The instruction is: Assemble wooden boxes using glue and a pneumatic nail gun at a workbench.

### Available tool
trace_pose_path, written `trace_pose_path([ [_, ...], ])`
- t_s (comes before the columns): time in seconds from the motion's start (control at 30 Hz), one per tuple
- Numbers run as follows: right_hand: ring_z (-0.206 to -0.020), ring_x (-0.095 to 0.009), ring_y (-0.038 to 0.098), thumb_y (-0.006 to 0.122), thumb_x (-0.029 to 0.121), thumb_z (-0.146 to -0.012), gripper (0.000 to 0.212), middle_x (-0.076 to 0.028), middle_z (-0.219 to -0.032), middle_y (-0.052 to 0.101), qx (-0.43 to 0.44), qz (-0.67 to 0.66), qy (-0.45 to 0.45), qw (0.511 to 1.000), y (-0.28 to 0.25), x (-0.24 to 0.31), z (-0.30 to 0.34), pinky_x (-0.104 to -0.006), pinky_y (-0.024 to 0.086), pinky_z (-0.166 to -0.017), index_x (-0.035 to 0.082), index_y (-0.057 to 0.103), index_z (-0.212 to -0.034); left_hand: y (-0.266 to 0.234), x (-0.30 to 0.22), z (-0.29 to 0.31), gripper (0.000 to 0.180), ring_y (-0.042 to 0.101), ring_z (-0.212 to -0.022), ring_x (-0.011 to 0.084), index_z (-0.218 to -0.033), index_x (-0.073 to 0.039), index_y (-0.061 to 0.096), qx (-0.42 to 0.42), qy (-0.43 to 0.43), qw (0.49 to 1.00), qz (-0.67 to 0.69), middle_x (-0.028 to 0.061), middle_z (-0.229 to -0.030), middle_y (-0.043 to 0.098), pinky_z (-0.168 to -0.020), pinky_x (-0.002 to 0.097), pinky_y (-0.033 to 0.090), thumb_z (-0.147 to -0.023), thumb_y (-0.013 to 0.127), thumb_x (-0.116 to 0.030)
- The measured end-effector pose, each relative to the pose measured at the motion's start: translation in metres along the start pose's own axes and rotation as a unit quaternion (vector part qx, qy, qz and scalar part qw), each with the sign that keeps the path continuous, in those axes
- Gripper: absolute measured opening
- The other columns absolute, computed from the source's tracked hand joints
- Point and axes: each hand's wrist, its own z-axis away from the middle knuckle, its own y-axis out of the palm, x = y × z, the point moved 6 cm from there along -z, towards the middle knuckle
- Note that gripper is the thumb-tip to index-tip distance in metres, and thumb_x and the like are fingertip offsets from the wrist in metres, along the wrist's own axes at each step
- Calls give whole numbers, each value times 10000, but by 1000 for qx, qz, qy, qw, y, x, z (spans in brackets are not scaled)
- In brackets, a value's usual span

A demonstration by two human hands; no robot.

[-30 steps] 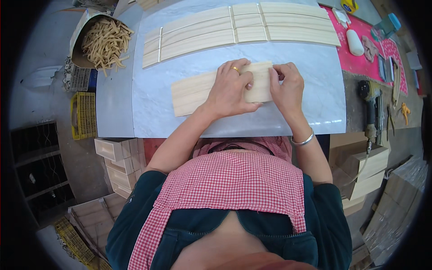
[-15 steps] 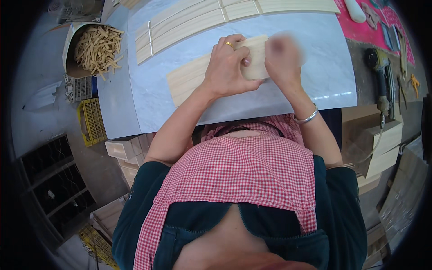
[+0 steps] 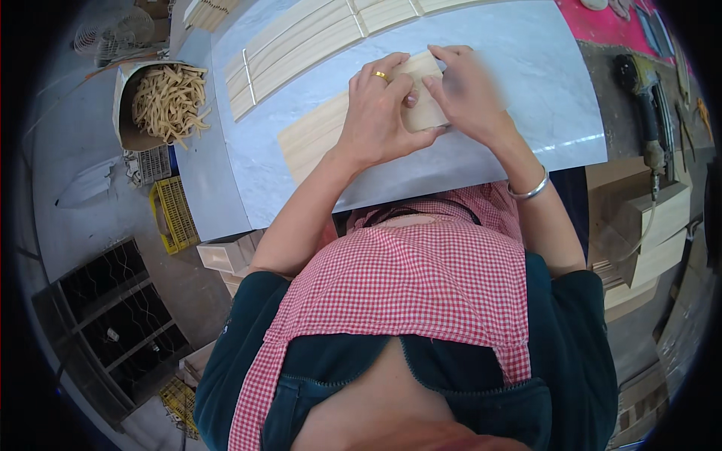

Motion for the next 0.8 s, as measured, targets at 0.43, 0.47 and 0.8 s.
trace_pose_path([
  [0.43, -921, -204, 626, 679, 9, -859, 340, -111, -1129, 645, 5, 26, -4, 1000, -25, 16, 60, -277, 510, -764, -8, 673, -1199, 2, 1, -1, 466, 476, -1145, 323, -766, -89, 526, -11, -18, 1000, 23, 181, -1342, 536, -988, 445, 357, -563, 872, -325],
  [0.47, -904, -206, 628, 684, -1, -850, 317, -110, -1102, 653, -9, 35, -5, 999, -25, 17, 61, -278, 509, -762, -10, 684, -1167, 2, 1, -1, 480, 478, -1157, 328, -763, -89, 511, -9, -18, 999, 24, 182, -1347, 536, -1002, 451, 353, -560, 883, -313],
  [0.8, -796, -224, 623, 710, -34, -805, 158, -83, -928, 681, -58, 112, -66, 990, -32, 29, 61, -298, 503, -743, -13, 722, -962, 3, 4, 0, 462, 476, -1158, 339, -764, -79, 538, -2, -11, 1000, 17, 185, -1341, 532, -1001, 451, 368, -578, 873, -337],
])
